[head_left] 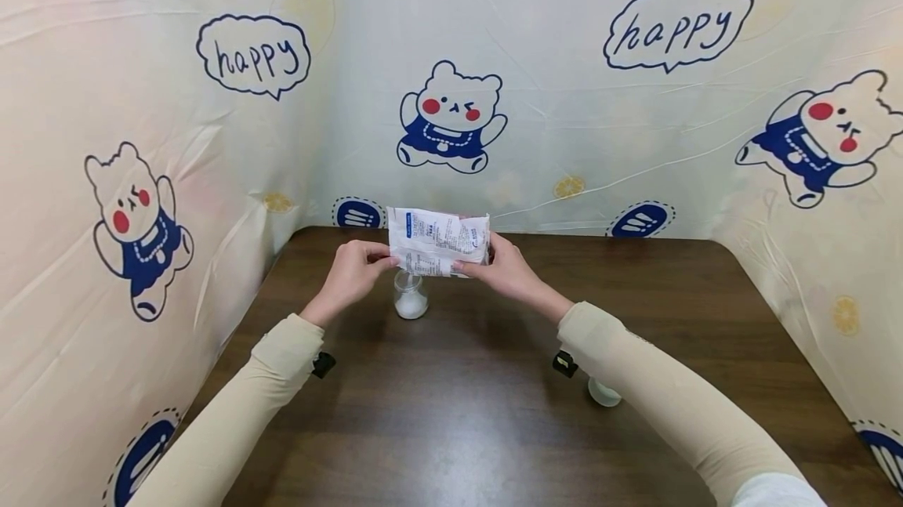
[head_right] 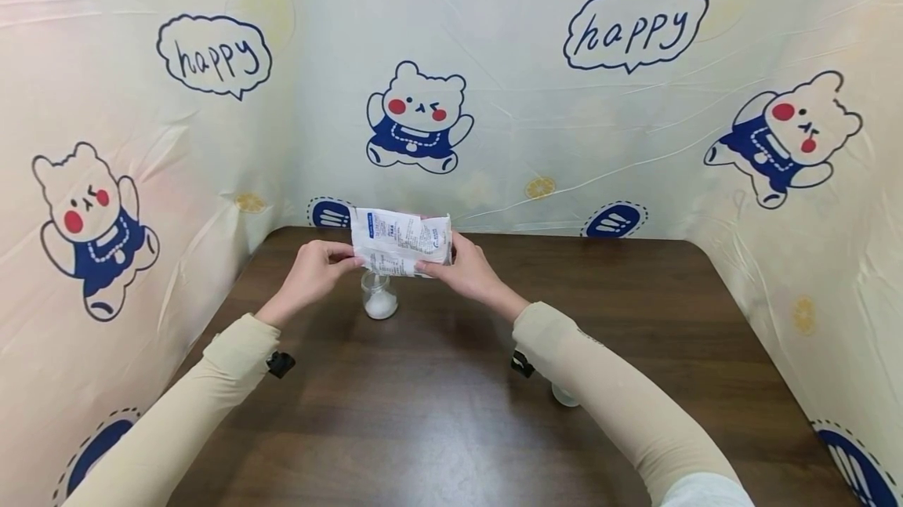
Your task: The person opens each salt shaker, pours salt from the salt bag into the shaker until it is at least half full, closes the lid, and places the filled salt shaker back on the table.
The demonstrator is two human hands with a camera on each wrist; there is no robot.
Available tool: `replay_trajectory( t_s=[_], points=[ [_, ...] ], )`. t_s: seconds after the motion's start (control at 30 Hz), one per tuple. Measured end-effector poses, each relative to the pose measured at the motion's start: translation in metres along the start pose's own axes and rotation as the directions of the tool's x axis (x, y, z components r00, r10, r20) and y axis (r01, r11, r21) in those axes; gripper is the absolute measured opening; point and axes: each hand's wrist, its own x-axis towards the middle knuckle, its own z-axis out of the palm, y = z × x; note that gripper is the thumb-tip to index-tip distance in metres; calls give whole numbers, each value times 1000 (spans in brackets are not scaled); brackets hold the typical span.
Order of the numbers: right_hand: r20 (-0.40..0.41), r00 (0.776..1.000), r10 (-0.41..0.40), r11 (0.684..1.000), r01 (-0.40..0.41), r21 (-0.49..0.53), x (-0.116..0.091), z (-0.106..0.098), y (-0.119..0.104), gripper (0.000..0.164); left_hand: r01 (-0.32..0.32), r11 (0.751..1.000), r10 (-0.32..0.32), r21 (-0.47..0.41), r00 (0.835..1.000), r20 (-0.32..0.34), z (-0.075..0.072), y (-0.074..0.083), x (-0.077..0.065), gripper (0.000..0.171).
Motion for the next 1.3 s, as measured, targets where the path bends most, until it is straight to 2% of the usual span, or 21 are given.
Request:
replay_trajectory(
  t_s=[1.3],
  points=[
    [-5, 1000, -2, 1000, 2, -2, 3, 1, -1, 50, 17, 1000, -17, -8, 1000, 20, -3, -2, 2, 15]
  ],
)
